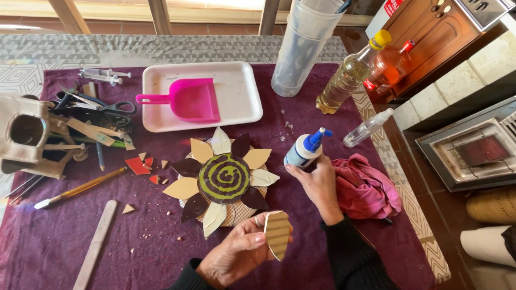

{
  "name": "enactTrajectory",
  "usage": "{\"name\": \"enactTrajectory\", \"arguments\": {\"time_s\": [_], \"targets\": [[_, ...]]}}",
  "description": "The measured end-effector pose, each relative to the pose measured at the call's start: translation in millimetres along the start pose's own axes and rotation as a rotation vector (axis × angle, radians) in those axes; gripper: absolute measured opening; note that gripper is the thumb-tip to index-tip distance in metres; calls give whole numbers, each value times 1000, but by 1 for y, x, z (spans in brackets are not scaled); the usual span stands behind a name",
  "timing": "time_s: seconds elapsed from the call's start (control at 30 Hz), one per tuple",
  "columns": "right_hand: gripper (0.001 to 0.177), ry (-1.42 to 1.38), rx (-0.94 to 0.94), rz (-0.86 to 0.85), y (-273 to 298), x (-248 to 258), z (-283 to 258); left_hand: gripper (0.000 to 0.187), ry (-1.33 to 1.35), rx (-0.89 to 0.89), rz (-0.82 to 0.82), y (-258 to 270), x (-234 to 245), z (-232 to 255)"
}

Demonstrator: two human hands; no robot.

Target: The person is gluing wooden petal-shaped pieces onto a sunflower base to create a mosaic artwork.

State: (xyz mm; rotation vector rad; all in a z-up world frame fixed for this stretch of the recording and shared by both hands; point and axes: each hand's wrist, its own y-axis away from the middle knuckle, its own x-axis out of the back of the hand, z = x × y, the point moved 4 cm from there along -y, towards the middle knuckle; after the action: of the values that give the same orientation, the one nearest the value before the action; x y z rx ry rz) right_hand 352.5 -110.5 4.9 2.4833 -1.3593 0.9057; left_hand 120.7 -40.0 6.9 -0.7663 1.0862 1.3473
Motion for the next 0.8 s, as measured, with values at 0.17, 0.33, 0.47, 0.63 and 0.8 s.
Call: {"name": "enactTrajectory", "arguments": {"time_s": [0.17, 0.33, 0.47, 0.63, 0.8], "targets": [[57, -243, -4, 46, 16, 26, -7, 67, 185, -88, -112, 5, 9, -11], [58, -640, -36, 22, 38, 69, -35, 62, 183, -91, -98, 2, 22, -26], [56, -798, 108, 169, 53, 106, -49, 55, 172, -84, -16, 0, 24, -37], [41, -1106, 255, 97, 49, 127, -41, 51, 160, -106, -24, 3, 22, -32], [59, -1229, 120, 65, 45, 80, -128, 51, 158, -93, -49, 1, 28, -39]]}}
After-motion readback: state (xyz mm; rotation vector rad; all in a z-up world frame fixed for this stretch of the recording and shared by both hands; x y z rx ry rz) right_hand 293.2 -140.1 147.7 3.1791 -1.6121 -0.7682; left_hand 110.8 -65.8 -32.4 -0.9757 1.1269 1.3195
